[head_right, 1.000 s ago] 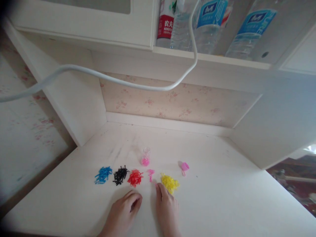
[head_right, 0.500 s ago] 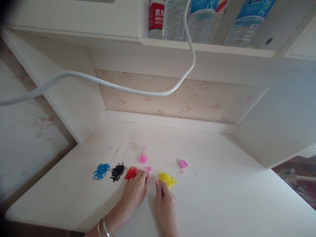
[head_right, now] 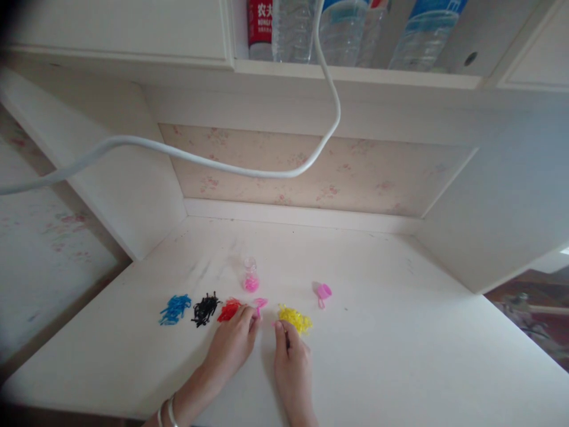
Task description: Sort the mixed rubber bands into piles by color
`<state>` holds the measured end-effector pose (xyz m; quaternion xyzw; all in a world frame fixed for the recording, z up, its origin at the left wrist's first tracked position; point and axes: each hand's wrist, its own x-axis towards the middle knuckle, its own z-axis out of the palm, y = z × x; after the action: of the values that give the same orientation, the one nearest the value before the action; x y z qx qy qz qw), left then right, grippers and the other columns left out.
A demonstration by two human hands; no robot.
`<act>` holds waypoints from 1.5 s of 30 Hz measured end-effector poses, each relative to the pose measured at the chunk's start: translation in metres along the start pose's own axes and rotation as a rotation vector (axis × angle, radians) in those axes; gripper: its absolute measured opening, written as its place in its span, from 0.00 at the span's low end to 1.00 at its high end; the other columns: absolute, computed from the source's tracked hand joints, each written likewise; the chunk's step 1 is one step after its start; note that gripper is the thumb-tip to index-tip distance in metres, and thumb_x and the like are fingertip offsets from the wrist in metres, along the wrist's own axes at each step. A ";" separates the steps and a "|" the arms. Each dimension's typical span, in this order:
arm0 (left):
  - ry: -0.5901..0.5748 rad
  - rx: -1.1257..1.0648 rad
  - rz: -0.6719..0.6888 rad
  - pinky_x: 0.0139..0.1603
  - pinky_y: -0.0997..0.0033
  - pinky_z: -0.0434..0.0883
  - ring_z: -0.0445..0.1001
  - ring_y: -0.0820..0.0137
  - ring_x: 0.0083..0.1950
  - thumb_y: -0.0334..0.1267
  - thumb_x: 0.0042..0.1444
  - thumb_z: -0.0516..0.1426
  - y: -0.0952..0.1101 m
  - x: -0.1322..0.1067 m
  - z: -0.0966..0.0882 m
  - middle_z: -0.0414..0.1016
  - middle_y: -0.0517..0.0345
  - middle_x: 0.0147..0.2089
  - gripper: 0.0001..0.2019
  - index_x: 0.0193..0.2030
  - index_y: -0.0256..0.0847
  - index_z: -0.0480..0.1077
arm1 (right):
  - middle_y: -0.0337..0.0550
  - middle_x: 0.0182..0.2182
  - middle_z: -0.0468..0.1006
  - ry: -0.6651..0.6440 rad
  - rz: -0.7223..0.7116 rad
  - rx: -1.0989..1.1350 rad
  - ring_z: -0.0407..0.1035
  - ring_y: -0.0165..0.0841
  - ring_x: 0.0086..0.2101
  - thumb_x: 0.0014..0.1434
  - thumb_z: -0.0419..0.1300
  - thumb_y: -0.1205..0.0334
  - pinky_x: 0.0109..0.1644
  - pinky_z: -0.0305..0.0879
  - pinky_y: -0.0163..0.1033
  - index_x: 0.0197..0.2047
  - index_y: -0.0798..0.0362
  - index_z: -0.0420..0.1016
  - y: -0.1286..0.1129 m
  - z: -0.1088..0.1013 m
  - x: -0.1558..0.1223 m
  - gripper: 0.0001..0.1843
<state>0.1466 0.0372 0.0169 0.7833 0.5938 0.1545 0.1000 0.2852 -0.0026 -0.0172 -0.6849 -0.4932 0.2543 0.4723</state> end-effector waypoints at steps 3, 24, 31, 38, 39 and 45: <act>-0.006 0.031 0.002 0.33 0.73 0.66 0.75 0.67 0.40 0.45 0.63 0.45 0.007 -0.001 -0.002 0.74 0.55 0.41 0.15 0.43 0.41 0.69 | 0.46 0.38 0.81 0.007 -0.023 0.025 0.75 0.35 0.37 0.62 0.51 0.46 0.39 0.69 0.34 0.41 0.51 0.77 0.001 0.000 0.000 0.21; 0.026 0.068 0.113 0.37 0.69 0.70 0.73 0.66 0.40 0.28 0.61 0.45 0.008 -0.029 0.020 0.72 0.55 0.39 0.12 0.41 0.41 0.68 | 0.47 0.39 0.80 -0.025 0.046 -0.001 0.73 0.37 0.38 0.60 0.51 0.44 0.40 0.67 0.36 0.41 0.53 0.78 -0.012 0.000 0.005 0.23; 0.034 -0.496 -0.098 0.32 0.76 0.68 0.74 0.73 0.31 0.39 0.66 0.40 -0.019 -0.049 0.007 0.74 0.57 0.34 0.14 0.44 0.43 0.65 | 0.38 0.24 0.75 -0.001 -0.117 -0.061 0.66 0.30 0.25 0.61 0.49 0.43 0.27 0.58 0.32 0.43 0.54 0.76 -0.095 0.003 0.062 0.24; -0.016 -0.688 -0.173 0.27 0.77 0.64 0.69 0.74 0.23 0.46 0.64 0.43 -0.026 -0.052 0.003 0.71 0.61 0.24 0.16 0.42 0.42 0.68 | 0.39 0.25 0.77 0.016 -0.272 -0.176 0.68 0.30 0.25 0.63 0.46 0.46 0.29 0.56 0.32 0.42 0.53 0.76 -0.121 0.034 0.098 0.24; -0.007 -0.682 -0.170 0.27 0.77 0.63 0.69 0.74 0.23 0.45 0.64 0.44 -0.025 -0.052 0.004 0.72 0.60 0.25 0.16 0.40 0.42 0.68 | 0.39 0.25 0.77 0.010 -0.278 -0.202 0.68 0.30 0.25 0.63 0.46 0.46 0.29 0.57 0.32 0.43 0.52 0.76 -0.120 0.037 0.099 0.24; 0.063 -0.726 -0.169 0.28 0.76 0.65 0.67 0.75 0.25 0.44 0.63 0.45 -0.026 -0.049 0.005 0.76 0.56 0.36 0.15 0.44 0.42 0.69 | 0.40 0.27 0.79 -0.034 -0.331 -0.328 0.70 0.31 0.26 0.64 0.46 0.47 0.30 0.58 0.32 0.42 0.49 0.78 -0.112 0.039 0.094 0.23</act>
<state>0.1128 -0.0026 -0.0031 0.6398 0.5659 0.3702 0.3651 0.2405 0.1069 0.0780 -0.6578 -0.6413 0.1012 0.3818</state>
